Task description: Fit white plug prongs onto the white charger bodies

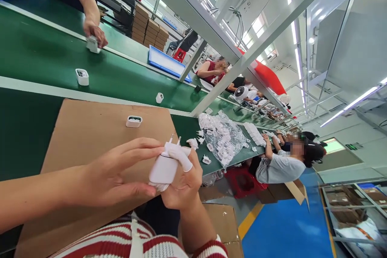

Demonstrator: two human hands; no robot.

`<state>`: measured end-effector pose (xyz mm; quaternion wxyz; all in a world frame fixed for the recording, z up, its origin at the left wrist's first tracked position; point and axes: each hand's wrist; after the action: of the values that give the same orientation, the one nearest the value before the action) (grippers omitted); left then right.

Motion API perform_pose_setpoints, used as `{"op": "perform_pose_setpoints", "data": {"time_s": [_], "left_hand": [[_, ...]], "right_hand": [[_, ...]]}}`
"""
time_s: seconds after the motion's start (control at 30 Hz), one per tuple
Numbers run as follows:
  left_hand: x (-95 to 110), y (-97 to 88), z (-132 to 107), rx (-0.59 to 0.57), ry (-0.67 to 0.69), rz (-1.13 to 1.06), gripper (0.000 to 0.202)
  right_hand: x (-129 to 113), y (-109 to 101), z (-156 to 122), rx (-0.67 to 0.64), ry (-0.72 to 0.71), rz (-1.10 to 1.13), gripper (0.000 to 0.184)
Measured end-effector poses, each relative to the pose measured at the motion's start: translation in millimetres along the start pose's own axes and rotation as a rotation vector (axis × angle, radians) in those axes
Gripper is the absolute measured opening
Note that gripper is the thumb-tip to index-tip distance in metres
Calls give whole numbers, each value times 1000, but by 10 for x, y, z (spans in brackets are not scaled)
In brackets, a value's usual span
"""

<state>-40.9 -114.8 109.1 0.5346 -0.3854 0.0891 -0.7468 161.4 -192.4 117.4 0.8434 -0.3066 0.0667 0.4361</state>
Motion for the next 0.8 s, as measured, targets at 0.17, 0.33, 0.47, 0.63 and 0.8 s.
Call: {"op": "perform_pose_setpoints", "data": {"time_s": [0.17,0.33,0.47,0.63,0.8], "left_hand": [[224,-127,74,-48,27,-38,63],[360,-155,43,-16,27,73,84],[326,-47,-117,-2,-25,118,92],[64,119,-127,101,-62,66,78],[-435,-209,265,87,-502,1,43]], "right_hand": [[-168,-85,-56,-27,10,50,63],[-339,-214,-22,-113,88,125,55],[-397,-301,35,-137,36,67,63],[-131,-218,73,-185,81,10,64],[407,149,-89,-147,291,117,61]]}}
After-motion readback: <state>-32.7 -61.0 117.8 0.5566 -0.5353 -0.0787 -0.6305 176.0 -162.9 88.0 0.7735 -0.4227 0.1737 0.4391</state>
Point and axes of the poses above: each hand's wrist, its own z-axis towards the middle knuckle, its own y-axis out of the palm, x = y × z, and after that the axes turned 6 degrees about -x, right-handed
